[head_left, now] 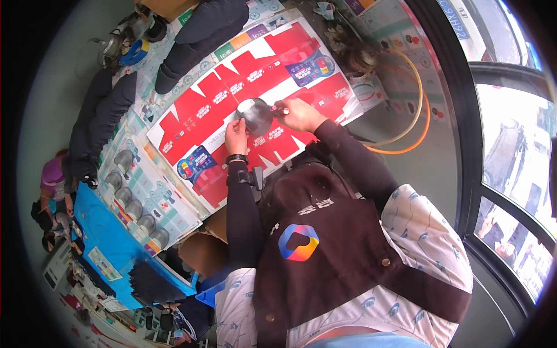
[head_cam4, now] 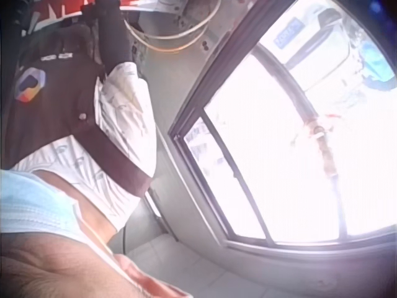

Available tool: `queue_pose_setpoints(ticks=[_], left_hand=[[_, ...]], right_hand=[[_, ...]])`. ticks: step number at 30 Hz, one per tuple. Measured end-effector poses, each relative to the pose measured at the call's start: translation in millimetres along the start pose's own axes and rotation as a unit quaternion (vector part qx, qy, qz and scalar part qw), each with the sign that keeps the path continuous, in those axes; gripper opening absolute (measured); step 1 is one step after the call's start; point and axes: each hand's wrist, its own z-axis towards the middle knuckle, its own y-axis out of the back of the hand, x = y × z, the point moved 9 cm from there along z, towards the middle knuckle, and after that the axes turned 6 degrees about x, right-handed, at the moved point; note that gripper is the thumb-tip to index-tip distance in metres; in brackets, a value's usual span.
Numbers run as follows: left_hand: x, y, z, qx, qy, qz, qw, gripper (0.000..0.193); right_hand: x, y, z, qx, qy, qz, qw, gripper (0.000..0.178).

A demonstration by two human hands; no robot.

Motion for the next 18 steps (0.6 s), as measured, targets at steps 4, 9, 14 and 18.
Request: queue_pose_setpoints(ticks=[4, 9, 14, 18], left_hand=[[-7.0, -7.0, 0.2, 0.017, -0.012, 0.004, 1.0, 0.035], [-7.7, -1.7, -4.0, -0.001, -0.004, 0.015, 1.0, 0.038], [-11.7, -8.1, -1.2, 0.007, -0.014, 0.011, 1.0, 0.04], [-9.3, -6.6, -2.1, 0.008, -0.008, 0.002, 1.0, 0.041]], right_hand=[[-19.0, -2.2, -4.3, -0.034, -0.02, 0.002, 0.999, 0.038], [-22.5, -17.2, -12.9, -0.01, 0.004, 0.029, 1.0, 0.032], [-33.5, -24.9, -14.1, 0.01, 0.0, 0.04, 0.999, 0.041], [-38.3, -25.0, -17.1, 0.011, -0.04, -0.003, 0.999, 0.044]])
